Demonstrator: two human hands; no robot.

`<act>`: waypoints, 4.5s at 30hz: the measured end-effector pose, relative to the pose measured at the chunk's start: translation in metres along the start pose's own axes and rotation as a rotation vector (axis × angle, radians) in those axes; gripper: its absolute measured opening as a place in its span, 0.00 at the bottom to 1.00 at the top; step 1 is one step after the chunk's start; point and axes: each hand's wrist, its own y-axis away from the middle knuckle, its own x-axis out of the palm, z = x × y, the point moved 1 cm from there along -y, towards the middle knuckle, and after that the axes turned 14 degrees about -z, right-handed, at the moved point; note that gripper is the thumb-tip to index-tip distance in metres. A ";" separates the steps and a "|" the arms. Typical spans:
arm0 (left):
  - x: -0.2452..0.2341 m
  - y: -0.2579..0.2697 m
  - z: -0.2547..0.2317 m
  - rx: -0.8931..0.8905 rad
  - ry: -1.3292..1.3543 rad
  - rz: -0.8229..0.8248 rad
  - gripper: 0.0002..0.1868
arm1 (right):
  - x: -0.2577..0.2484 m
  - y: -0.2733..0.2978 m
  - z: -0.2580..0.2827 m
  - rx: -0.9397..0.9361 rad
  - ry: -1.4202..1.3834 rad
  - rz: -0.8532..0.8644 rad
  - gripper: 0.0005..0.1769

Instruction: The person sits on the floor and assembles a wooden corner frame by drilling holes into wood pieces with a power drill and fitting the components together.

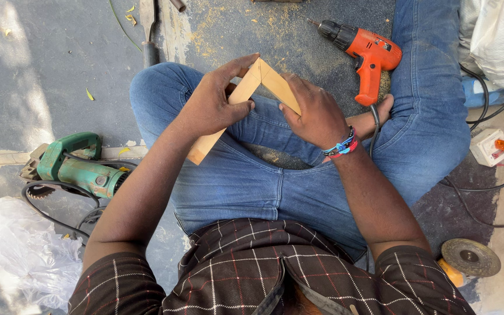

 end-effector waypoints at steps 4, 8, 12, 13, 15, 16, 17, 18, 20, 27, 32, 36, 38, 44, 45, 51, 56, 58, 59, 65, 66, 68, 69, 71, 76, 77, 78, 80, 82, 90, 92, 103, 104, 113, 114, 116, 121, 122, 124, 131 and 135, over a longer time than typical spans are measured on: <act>0.000 -0.001 -0.001 -0.035 0.029 0.017 0.44 | -0.009 -0.003 0.000 0.000 -0.016 0.022 0.31; 0.002 -0.001 -0.003 -0.067 0.001 0.024 0.45 | -0.017 -0.005 0.000 -0.005 -0.061 0.036 0.31; 0.007 -0.002 -0.006 -0.044 0.011 0.006 0.44 | -0.020 -0.006 0.001 0.010 -0.066 0.032 0.29; 0.008 -0.001 -0.007 -0.053 0.017 -0.002 0.44 | -0.020 -0.006 0.002 0.016 -0.054 0.027 0.29; 0.009 0.000 -0.008 -0.014 0.009 -0.019 0.43 | -0.020 -0.005 0.004 0.020 -0.030 0.016 0.29; 0.010 0.000 -0.009 0.035 -0.004 -0.027 0.43 | -0.019 -0.005 0.005 0.018 -0.019 0.011 0.29; 0.011 0.000 -0.010 0.084 -0.016 -0.033 0.43 | -0.020 -0.005 0.005 0.018 -0.006 0.006 0.30; 0.011 0.001 -0.010 0.085 -0.035 -0.037 0.43 | -0.020 -0.005 0.006 0.009 -0.006 0.002 0.30; 0.011 0.003 -0.010 0.089 -0.070 -0.047 0.43 | -0.022 -0.005 0.006 -0.010 -0.005 -0.004 0.31; 0.008 0.003 -0.019 0.184 -0.133 -0.055 0.43 | -0.028 -0.003 0.011 -0.013 -0.059 -0.030 0.30; 0.008 0.002 -0.022 0.101 -0.170 -0.041 0.44 | -0.026 -0.003 0.011 0.070 -0.022 0.023 0.30; 0.009 0.003 -0.020 0.121 -0.027 -0.039 0.39 | -0.027 -0.003 0.012 0.028 -0.026 -0.018 0.30; 0.009 0.002 -0.019 0.015 0.078 -0.031 0.35 | -0.029 -0.002 0.015 -0.046 -0.051 -0.082 0.31; 0.012 0.004 -0.033 -0.058 0.047 -0.220 0.16 | -0.038 0.001 0.032 -0.180 0.101 -0.333 0.40; 0.013 0.005 -0.040 0.075 0.061 -0.242 0.15 | -0.041 0.001 0.035 -0.203 0.122 -0.386 0.39; 0.017 0.012 -0.074 0.432 0.035 -0.270 0.17 | -0.066 0.007 0.054 -0.267 0.177 -0.569 0.35; 0.032 0.014 -0.085 0.185 0.359 -0.123 0.35 | -0.090 0.016 0.070 -0.265 0.056 -0.533 0.39; 0.040 0.016 -0.084 0.288 0.242 -0.119 0.36 | -0.092 0.018 0.074 -0.270 0.036 -0.559 0.36; 0.045 0.015 -0.082 0.337 0.186 -0.114 0.36 | -0.094 0.019 0.074 -0.269 0.029 -0.572 0.35; 0.058 0.000 -0.051 0.394 0.078 -0.204 0.35 | -0.094 0.017 0.053 -0.214 -0.158 -0.486 0.30; 0.061 -0.005 -0.045 0.393 0.146 -0.178 0.34 | -0.094 0.016 0.049 -0.197 -0.180 -0.491 0.29; 0.070 -0.012 -0.032 0.390 0.287 -0.130 0.34 | -0.093 0.013 0.043 -0.167 -0.223 -0.495 0.27; 0.074 -0.015 -0.024 0.369 0.301 -0.134 0.34 | -0.091 0.011 0.041 -0.169 -0.208 -0.495 0.26; 0.081 -0.021 -0.009 0.323 0.330 -0.143 0.34 | -0.086 0.006 0.036 -0.171 -0.178 -0.491 0.25; 0.088 -0.030 0.027 0.380 0.337 -0.190 0.32 | -0.069 -0.006 0.020 -0.111 -0.147 -0.363 0.26; 0.087 -0.027 0.033 0.388 0.316 -0.209 0.32 | -0.065 -0.006 0.020 -0.098 -0.139 -0.329 0.26; 0.087 -0.023 0.038 0.369 0.334 -0.214 0.30 | -0.062 -0.005 0.021 -0.082 -0.128 -0.312 0.26; 0.083 -0.028 0.041 0.358 0.361 -0.231 0.27 | -0.058 -0.013 0.022 -0.073 -0.106 -0.294 0.26; 0.077 -0.033 0.039 0.456 0.280 -0.284 0.27 | -0.059 -0.020 0.026 -0.119 -0.064 -0.308 0.27; 0.053 -0.034 0.020 0.720 0.011 -0.351 0.19 | -0.041 -0.007 0.033 0.025 -0.096 -0.624 0.31; 0.052 -0.028 0.015 0.855 -0.051 -0.401 0.16 | -0.031 0.003 0.025 0.253 -0.312 -0.697 0.27; 0.065 -0.027 0.016 0.978 -0.314 -0.342 0.09 | -0.011 0.021 -0.027 1.000 -1.446 -0.520 0.27; 0.068 -0.027 0.016 0.982 -0.333 -0.330 0.08 | -0.008 0.023 -0.032 1.060 -1.494 -0.527 0.26; 0.085 -0.020 0.019 0.888 -0.345 -0.424 0.18 | -0.005 0.031 -0.065 0.910 -1.436 -0.585 0.22; 0.087 -0.019 0.022 0.761 -0.261 -0.480 0.22 | -0.008 0.030 -0.065 0.887 -1.447 -0.594 0.22; 0.090 -0.017 0.030 0.496 -0.098 -0.583 0.29 | -0.014 0.028 -0.064 0.842 -1.471 -0.606 0.22; 0.101 -0.031 0.061 -0.157 0.582 -0.166 0.22 | -0.021 0.026 -0.057 0.721 -1.475 -0.528 0.26; 0.104 -0.033 0.065 -0.227 0.729 -0.027 0.22 | -0.020 0.025 -0.056 0.708 -1.473 -0.506 0.27; 0.108 -0.032 0.072 -0.311 0.760 0.007 0.22 | -0.015 0.025 -0.057 0.711 -1.429 -0.466 0.31; 0.110 -0.033 0.085 -0.413 0.711 0.039 0.22 | 0.009 0.027 -0.073 0.717 -1.282 -0.465 0.37; 0.109 -0.037 0.095 -0.386 0.682 0.029 0.21 | 0.024 0.026 -0.083 0.737 -1.278 -0.449 0.32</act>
